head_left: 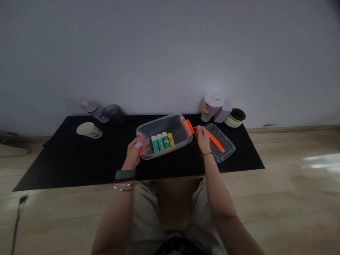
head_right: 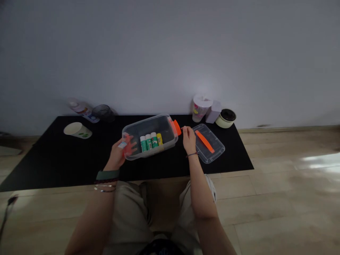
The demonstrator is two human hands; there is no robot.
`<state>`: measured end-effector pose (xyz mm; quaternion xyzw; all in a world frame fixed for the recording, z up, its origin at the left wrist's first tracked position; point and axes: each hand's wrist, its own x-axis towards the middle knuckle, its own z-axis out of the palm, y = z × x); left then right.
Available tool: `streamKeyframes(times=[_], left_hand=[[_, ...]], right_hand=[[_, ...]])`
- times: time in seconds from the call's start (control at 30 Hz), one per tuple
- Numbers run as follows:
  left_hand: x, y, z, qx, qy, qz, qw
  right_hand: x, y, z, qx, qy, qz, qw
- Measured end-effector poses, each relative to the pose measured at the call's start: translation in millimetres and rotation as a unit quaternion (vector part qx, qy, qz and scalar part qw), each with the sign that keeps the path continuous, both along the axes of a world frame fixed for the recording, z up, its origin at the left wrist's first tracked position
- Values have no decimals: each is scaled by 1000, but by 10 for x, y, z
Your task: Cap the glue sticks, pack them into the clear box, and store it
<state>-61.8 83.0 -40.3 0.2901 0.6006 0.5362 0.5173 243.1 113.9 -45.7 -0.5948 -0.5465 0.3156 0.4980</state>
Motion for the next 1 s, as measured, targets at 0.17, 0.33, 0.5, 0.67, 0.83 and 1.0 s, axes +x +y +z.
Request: streamKeyframes(times=[0.17,0.33,0.5,0.67,0.83,1.0], left_hand=[[129,-24,13,1,-9,-50,999],[183,-15,-7,6,-7,-77,997],[198,14,-111,9,23,-93,995],[181,64,-246,36,9,-109,993],[168,99,-321,61,-11,-117,991],[181,106,-361,76,-4,-109,991]], right_hand=[[75,-44,32,-6,9,-40,999],[156,-100,39,-21,-13,-39,999],[250,-129,2,-30,-107,-12,994],[475,-123,-40,-67,-200,-33,977],[761,-115,-93,-209,-355,-145,900],[898,-117,-193,-349,-392,-111,844]])
